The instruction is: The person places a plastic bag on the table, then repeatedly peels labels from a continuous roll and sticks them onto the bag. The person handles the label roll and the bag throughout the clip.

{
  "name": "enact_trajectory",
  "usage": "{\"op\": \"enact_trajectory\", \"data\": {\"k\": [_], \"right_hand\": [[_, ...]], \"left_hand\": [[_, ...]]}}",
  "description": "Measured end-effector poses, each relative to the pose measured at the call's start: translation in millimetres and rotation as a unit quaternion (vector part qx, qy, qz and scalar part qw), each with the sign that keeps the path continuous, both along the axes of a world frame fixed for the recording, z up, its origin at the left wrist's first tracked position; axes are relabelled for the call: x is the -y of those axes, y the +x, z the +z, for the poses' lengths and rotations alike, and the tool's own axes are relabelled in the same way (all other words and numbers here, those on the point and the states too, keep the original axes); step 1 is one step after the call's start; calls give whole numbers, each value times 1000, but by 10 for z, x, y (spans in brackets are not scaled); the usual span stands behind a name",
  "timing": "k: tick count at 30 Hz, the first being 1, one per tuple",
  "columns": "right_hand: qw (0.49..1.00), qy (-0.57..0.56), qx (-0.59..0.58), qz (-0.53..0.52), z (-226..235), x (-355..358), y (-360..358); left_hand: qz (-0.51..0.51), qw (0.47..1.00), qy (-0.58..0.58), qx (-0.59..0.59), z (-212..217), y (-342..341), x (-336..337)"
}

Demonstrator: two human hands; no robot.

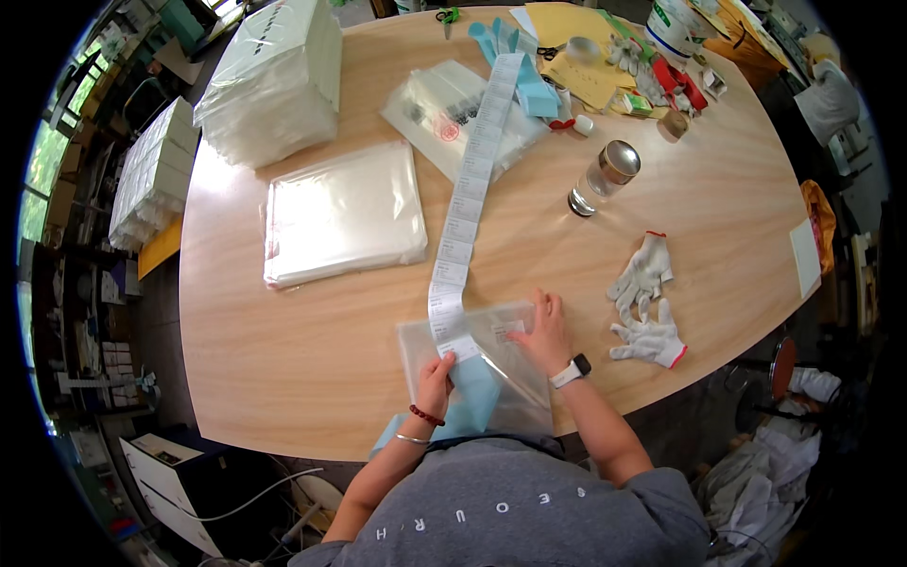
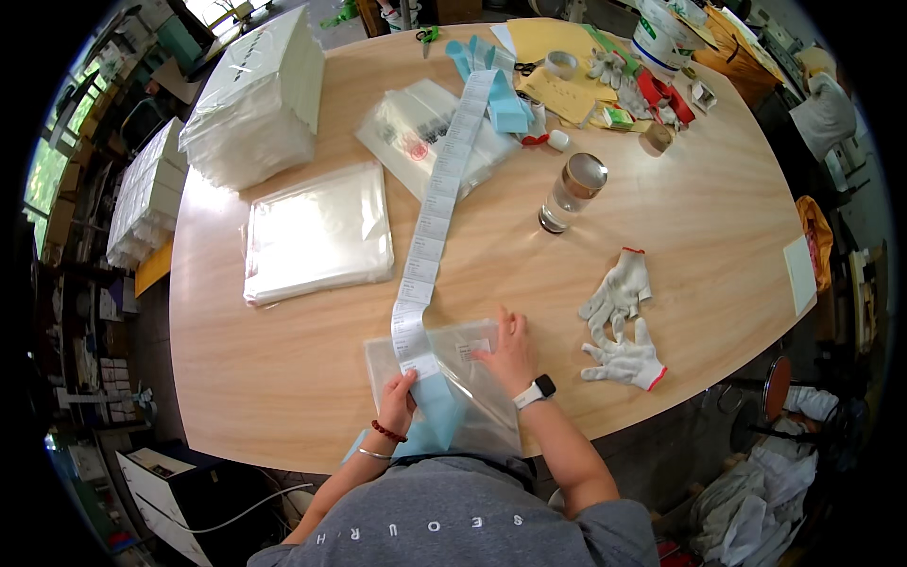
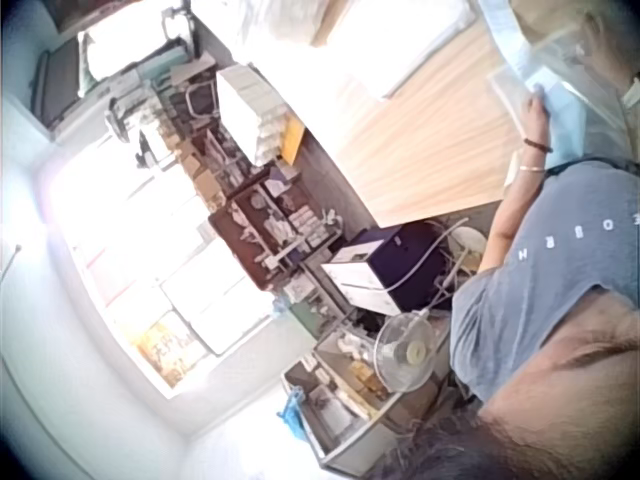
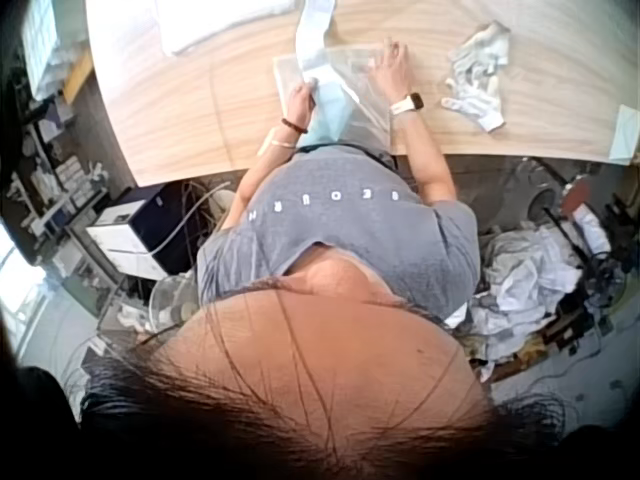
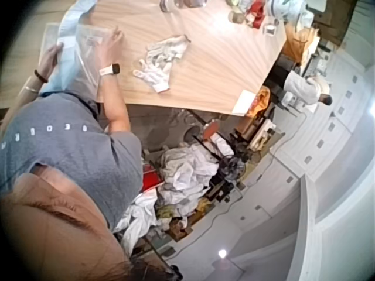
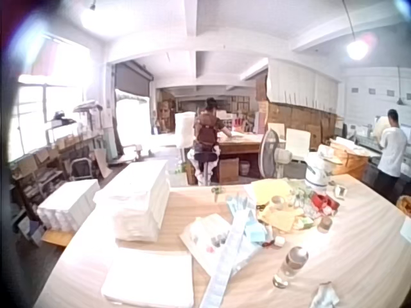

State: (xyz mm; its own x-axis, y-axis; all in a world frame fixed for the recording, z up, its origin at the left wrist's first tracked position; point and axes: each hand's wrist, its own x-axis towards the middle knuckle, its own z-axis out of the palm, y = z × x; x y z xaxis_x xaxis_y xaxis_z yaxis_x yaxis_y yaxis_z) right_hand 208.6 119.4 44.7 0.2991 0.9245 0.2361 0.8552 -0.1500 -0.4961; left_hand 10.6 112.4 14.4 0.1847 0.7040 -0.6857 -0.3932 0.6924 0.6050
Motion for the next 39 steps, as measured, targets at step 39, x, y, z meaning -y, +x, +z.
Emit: {"op": "enact_trajectory", "data": {"k": [39], "right_hand": [[925, -55, -323, 195, 108, 357, -350]], "left_hand": [[-118, 991, 41, 41, -70, 23, -122]]}}
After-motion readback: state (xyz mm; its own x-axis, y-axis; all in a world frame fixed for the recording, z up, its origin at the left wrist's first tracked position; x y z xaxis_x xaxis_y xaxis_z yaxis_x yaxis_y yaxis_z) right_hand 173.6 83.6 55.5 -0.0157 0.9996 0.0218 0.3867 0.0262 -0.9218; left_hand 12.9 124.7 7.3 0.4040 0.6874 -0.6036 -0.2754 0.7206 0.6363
